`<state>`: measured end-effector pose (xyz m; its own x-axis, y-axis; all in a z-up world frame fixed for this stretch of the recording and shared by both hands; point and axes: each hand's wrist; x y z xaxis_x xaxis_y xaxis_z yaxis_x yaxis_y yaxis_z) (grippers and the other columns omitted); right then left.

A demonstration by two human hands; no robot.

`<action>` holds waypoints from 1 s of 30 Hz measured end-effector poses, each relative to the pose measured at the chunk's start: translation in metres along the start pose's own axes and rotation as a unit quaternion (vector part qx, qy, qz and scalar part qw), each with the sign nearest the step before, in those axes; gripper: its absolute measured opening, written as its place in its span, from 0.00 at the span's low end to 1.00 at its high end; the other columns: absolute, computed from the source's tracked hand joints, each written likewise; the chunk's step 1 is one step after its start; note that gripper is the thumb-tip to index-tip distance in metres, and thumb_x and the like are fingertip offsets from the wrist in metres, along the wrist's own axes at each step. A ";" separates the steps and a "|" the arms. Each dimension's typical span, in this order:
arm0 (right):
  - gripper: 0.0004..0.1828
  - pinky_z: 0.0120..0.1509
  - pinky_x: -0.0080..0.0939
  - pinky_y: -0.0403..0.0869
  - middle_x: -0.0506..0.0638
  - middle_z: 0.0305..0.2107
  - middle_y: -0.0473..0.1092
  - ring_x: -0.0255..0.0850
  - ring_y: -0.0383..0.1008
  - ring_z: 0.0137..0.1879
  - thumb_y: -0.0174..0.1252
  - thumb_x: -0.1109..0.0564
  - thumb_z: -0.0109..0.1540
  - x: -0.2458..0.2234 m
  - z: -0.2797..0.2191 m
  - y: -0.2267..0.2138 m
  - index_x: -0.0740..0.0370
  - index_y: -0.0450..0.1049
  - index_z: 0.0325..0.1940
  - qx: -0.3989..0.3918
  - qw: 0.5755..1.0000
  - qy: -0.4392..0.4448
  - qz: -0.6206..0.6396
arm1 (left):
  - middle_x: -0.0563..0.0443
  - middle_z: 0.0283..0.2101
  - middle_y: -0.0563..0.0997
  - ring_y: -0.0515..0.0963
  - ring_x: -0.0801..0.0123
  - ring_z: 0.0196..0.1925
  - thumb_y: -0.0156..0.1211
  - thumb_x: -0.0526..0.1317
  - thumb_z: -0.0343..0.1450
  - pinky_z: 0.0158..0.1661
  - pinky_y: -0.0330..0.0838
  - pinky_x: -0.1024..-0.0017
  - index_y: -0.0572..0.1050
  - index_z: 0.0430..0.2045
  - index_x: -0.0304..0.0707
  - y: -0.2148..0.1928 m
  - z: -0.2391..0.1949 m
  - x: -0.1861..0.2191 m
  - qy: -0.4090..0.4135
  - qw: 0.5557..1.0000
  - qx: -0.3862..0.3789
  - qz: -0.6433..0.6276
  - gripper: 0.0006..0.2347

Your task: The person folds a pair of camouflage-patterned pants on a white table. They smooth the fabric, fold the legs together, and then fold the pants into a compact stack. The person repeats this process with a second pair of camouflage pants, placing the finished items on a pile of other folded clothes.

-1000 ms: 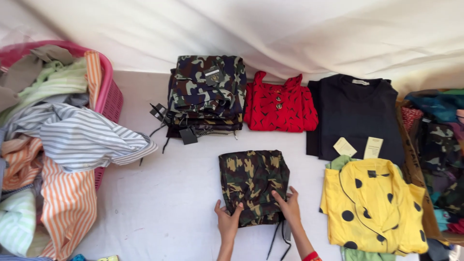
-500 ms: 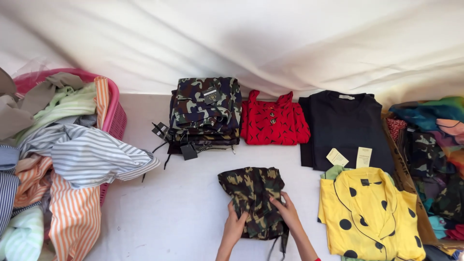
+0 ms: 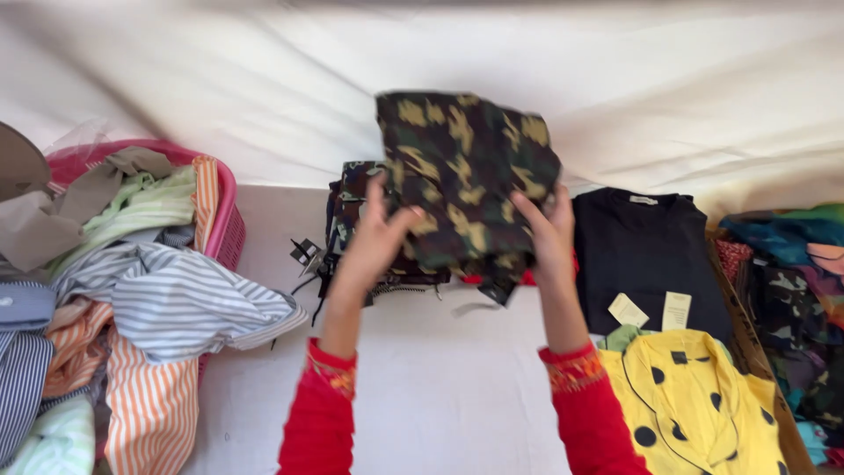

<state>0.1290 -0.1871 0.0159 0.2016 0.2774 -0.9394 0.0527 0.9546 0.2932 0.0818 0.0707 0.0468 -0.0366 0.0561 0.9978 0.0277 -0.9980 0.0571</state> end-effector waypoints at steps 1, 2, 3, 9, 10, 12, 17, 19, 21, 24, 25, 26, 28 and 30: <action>0.29 0.59 0.37 0.75 0.53 0.53 0.74 0.37 0.76 0.55 0.65 0.61 0.62 0.024 0.019 0.012 0.64 0.64 0.65 0.001 1.000 -0.001 0.002 | 0.37 0.59 0.78 0.78 0.59 0.58 0.63 0.43 0.69 0.59 0.71 0.66 0.49 0.71 0.36 -0.018 0.018 -0.011 0.001 1.000 -0.001 0.002 0.37; 0.28 0.60 0.38 0.75 0.55 0.53 0.73 0.39 0.76 0.56 0.65 0.62 0.63 0.049 0.038 0.023 0.67 0.63 0.64 -0.017 0.999 -0.033 0.030 | 0.36 0.59 0.78 0.78 0.59 0.58 0.64 0.42 0.68 0.58 0.71 0.66 0.50 0.71 0.35 -0.036 0.036 -0.022 -0.004 1.000 0.014 -0.015 0.37; 0.27 0.62 0.39 0.75 0.56 0.54 0.73 0.41 0.75 0.57 0.66 0.62 0.64 0.073 0.057 0.036 0.69 0.62 0.62 -0.036 0.996 -0.064 0.058 | 0.35 0.59 0.78 0.78 0.58 0.59 0.65 0.42 0.66 0.58 0.71 0.66 0.52 0.70 0.34 -0.054 0.053 -0.034 -0.009 0.999 0.030 -0.034 0.37; 0.39 0.64 0.44 0.72 0.62 0.54 0.72 0.46 0.74 0.58 0.69 0.51 0.59 0.244 0.052 0.026 0.69 0.57 0.65 0.002 0.986 0.106 -0.132 | 0.36 0.64 0.71 0.74 0.51 0.65 0.73 0.47 0.64 0.63 0.68 0.61 0.56 0.68 0.36 -0.106 0.062 -0.149 -0.199 0.919 0.177 0.290 0.39; 0.39 0.64 0.44 0.72 0.62 0.54 0.72 0.46 0.74 0.58 0.69 0.51 0.59 0.236 0.050 0.027 0.69 0.57 0.65 0.001 0.985 0.108 -0.132 | 0.36 0.64 0.71 0.74 0.51 0.65 0.73 0.47 0.64 0.63 0.68 0.61 0.56 0.68 0.36 -0.097 0.052 -0.137 -0.201 0.919 0.178 0.289 0.39; 0.50 0.72 0.54 0.61 0.75 0.64 0.58 0.60 0.59 0.69 0.65 0.41 0.63 0.214 0.054 0.025 0.75 0.46 0.71 -0.044 0.938 -0.012 -0.343 | 0.39 0.69 0.67 0.61 0.46 0.74 0.69 0.46 0.64 0.63 0.58 0.48 0.63 0.66 0.39 -0.075 0.039 -0.109 0.005 0.792 0.246 0.559 0.34; 0.45 0.78 0.75 0.43 0.60 0.79 0.39 0.66 0.37 0.82 0.49 0.28 0.66 0.112 0.043 0.088 0.45 0.44 0.81 -0.120 0.818 -0.087 -0.556 | 0.44 0.75 0.62 0.56 0.51 0.78 0.51 0.54 0.79 0.71 0.50 0.42 0.64 0.70 0.46 -0.040 0.074 -0.132 0.112 0.786 0.184 0.580 0.25; 0.38 0.78 0.81 0.41 0.49 0.81 0.41 0.65 0.36 0.84 0.46 0.28 0.68 0.127 0.048 0.099 0.32 0.51 0.80 -0.162 0.752 -0.064 -0.636 | 0.45 0.75 0.61 0.55 0.51 0.78 0.47 0.57 0.79 0.71 0.49 0.38 0.64 0.70 0.50 -0.035 0.080 -0.148 0.110 0.763 0.159 0.617 0.25; 0.40 0.71 0.88 0.37 0.48 0.80 0.36 0.67 0.30 0.81 0.43 0.24 0.64 0.150 0.052 0.107 0.31 0.50 0.79 -0.223 0.743 -0.041 -0.630 | 0.43 0.74 0.58 0.53 0.47 0.76 0.45 0.63 0.74 0.65 0.45 0.31 0.61 0.70 0.53 -0.041 0.085 -0.162 0.024 0.748 0.116 0.654 0.30; 0.43 0.73 0.85 0.37 0.46 0.79 0.34 0.61 0.28 0.82 0.40 0.20 0.61 0.164 0.047 0.108 0.28 0.47 0.79 -0.248 0.727 0.053 -0.638 | 0.44 0.74 0.56 0.53 0.47 0.75 0.46 0.63 0.71 0.63 0.45 0.29 0.61 0.69 0.56 -0.046 0.080 -0.173 0.009 0.775 0.122 0.621 0.31; 0.43 0.73 0.85 0.37 0.46 0.79 0.34 0.61 0.28 0.82 0.40 0.20 0.61 0.165 0.044 0.107 0.28 0.47 0.79 -0.248 0.726 0.055 -0.639 | 0.44 0.74 0.56 0.53 0.47 0.75 0.46 0.63 0.71 0.63 0.45 0.29 0.61 0.69 0.56 -0.046 0.077 -0.173 0.008 0.776 0.119 0.619 0.31; 0.43 0.73 0.84 0.39 0.46 0.79 0.35 0.61 0.28 0.82 0.40 0.20 0.61 0.167 0.043 0.106 0.29 0.48 0.79 -0.246 0.737 0.050 -0.628 | 0.45 0.74 0.57 0.53 0.47 0.75 0.46 0.64 0.72 0.64 0.46 0.29 0.62 0.69 0.57 -0.046 0.075 -0.174 0.009 0.779 0.125 0.614 0.30; 0.44 0.74 0.83 0.41 0.46 0.79 0.35 0.61 0.28 0.82 0.39 0.20 0.61 0.168 0.043 0.104 0.29 0.48 0.79 -0.241 0.746 0.048 -0.619 | 0.45 0.75 0.57 0.53 0.48 0.76 0.47 0.64 0.72 0.64 0.48 0.30 0.63 0.69 0.58 -0.044 0.075 -0.175 0.011 0.784 0.127 0.607 0.30; 0.43 0.74 0.81 0.45 0.47 0.79 0.36 0.62 0.30 0.82 0.40 0.20 0.62 0.170 0.040 0.103 0.30 0.50 0.79 -0.244 0.742 0.039 -0.624 | 0.45 0.75 0.58 0.54 0.50 0.76 0.48 0.63 0.71 0.64 0.50 0.31 0.64 0.68 0.57 -0.043 0.071 -0.178 0.016 0.787 0.142 0.601 0.29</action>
<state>0.2081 -0.0462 -0.1067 0.2344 -0.8674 -0.4390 -0.2131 0.3948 -0.8937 0.1583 0.1061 -0.1306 0.1609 -0.9279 0.3362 0.2828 -0.2831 -0.9165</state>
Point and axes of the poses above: each hand's wrist, its own z-axis towards the middle knuckle, its own y-axis out of the palm, x = y × z
